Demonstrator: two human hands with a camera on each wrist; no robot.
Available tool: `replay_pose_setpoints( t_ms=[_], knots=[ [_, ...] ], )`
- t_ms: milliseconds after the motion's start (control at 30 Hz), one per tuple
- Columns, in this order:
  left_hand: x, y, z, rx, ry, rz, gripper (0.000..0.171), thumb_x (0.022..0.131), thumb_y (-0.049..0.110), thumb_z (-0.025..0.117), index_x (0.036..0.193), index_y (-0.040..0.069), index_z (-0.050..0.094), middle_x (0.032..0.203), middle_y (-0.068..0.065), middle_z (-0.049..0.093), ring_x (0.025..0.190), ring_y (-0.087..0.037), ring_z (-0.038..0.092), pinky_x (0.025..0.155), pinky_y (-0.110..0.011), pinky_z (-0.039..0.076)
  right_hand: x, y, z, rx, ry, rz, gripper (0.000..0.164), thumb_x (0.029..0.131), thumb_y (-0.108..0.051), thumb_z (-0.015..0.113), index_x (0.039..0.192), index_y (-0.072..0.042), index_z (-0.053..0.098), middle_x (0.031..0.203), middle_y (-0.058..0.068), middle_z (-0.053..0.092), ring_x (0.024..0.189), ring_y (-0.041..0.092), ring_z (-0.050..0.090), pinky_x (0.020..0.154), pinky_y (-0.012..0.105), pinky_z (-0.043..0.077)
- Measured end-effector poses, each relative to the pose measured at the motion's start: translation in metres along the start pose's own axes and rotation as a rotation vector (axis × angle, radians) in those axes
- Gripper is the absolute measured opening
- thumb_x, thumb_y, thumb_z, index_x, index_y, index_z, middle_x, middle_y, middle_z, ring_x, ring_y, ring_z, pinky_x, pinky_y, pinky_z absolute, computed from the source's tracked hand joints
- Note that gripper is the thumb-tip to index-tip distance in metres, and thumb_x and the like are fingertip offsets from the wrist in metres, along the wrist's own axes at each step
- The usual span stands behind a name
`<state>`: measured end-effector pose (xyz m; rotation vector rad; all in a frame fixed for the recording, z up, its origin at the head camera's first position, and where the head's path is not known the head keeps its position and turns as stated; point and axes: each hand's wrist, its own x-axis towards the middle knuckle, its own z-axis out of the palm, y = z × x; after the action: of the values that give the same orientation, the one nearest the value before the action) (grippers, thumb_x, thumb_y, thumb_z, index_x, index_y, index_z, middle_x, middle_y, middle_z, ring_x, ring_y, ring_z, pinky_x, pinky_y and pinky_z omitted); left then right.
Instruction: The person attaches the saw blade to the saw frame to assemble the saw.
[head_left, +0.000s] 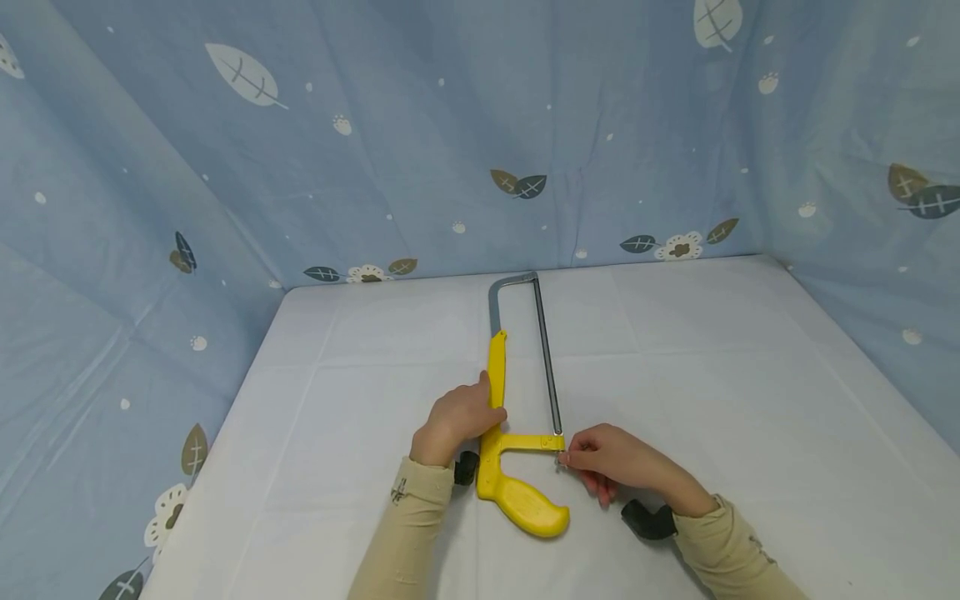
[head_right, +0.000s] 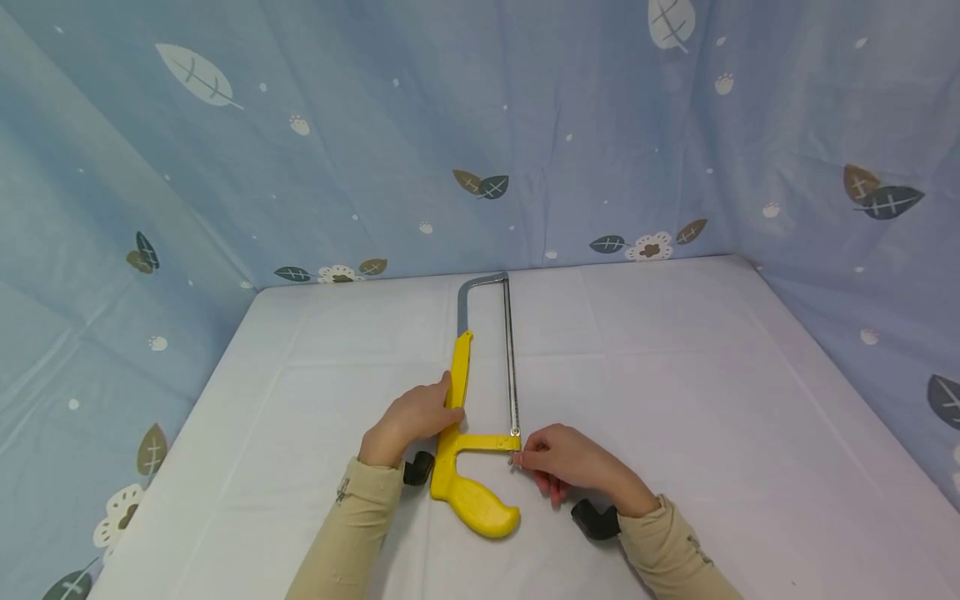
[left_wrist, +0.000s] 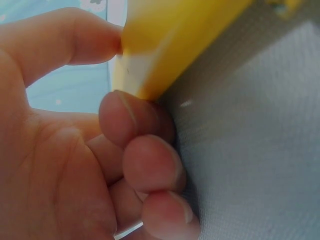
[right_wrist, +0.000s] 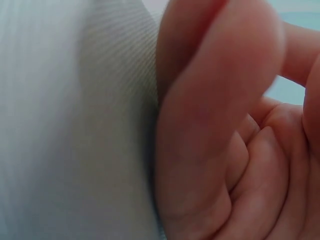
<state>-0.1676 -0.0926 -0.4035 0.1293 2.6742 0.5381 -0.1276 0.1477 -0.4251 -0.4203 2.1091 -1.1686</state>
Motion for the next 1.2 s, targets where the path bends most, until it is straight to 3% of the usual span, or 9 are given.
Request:
replay_pose_setpoints(
  t_ms=[633,867,1200],
  knots=[
    [-0.0004,0.0002,0.0001,-0.002,0.002,0.000,0.075,0.081,0.035,0.053,0.141,0.002,0.020,0.084,-0.006,0.054,0.067,-0.017,0.049,0.056,-0.029,0.038,-0.0027,-0.0061,0.0057,0.003,0.012,0.008,0.036,0.085,-0.042,0.054,0.081,-0.008,0.063,0.057,0.007,0.057,0.039,0.017,0.051,0.040,0.029,0.042],
    [0.0002,-0.0003,0.0008,0.002,0.003,-0.004,0.076,0.081,0.035,0.053,0.141,0.002,0.020,0.083,-0.006,0.054,0.067,-0.017,0.049,0.057,-0.029,0.038,-0.0024,-0.0068,0.0080,-0.024,0.032,0.022,0.038,0.084,-0.046,0.053,0.080,-0.010,0.061,0.055,0.005,0.056,0.039,0.017,0.050,0.040,0.031,0.043],
    [-0.0003,0.0002,-0.0001,0.010,-0.008,-0.001,0.076,0.082,0.036,0.052,0.142,0.003,0.019,0.079,-0.005,0.053,0.065,-0.017,0.049,0.056,-0.029,0.037,-0.0025,-0.0064,0.0053,-0.038,0.003,-0.007,0.034,0.086,-0.040,0.053,0.076,-0.009,0.061,0.056,0.004,0.057,0.040,0.017,0.052,0.041,0.029,0.042]
  ],
)
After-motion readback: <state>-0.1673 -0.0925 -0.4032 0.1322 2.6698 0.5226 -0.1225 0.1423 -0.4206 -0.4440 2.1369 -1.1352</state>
